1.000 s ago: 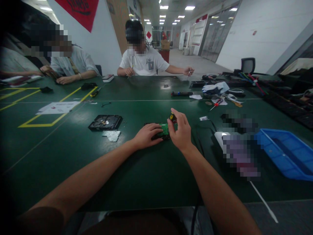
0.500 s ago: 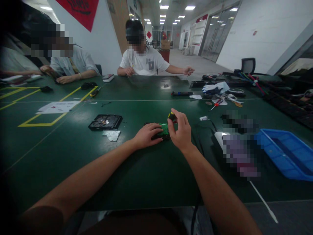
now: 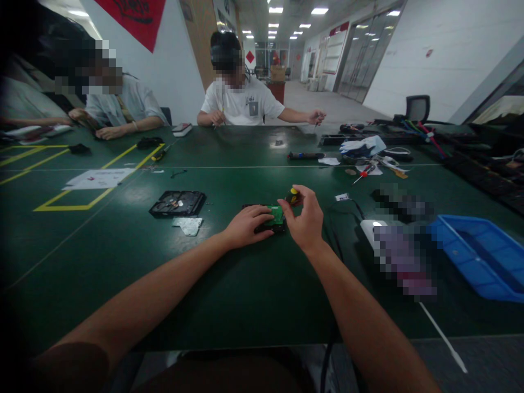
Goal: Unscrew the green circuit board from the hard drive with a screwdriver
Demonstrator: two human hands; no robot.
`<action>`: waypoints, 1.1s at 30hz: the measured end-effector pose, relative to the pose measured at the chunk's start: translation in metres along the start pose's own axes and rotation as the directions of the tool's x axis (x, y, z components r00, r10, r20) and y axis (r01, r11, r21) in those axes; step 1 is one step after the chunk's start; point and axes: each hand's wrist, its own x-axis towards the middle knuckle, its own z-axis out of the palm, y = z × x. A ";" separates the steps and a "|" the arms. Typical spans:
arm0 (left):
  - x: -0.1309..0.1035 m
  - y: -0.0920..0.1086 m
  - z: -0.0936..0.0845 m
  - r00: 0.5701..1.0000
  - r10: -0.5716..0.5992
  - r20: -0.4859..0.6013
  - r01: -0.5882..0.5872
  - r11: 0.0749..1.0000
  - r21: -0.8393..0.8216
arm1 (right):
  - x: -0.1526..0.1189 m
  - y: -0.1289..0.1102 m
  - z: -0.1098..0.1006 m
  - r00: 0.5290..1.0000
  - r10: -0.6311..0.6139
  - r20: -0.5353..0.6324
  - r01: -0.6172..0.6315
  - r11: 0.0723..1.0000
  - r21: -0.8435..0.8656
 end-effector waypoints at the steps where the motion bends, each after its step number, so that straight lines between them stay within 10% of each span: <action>1: 0.000 0.000 0.000 1.000 -0.001 0.001 0.001 1.000 -0.001 | 0.000 0.000 0.000 1.000 -0.010 -0.003 0.010 1.000 -0.017; 33: 0.000 0.000 0.002 1.000 -0.003 -0.007 0.003 1.000 -0.001 | -0.002 -0.003 -0.001 0.991 0.013 0.132 -0.025 0.995 0.093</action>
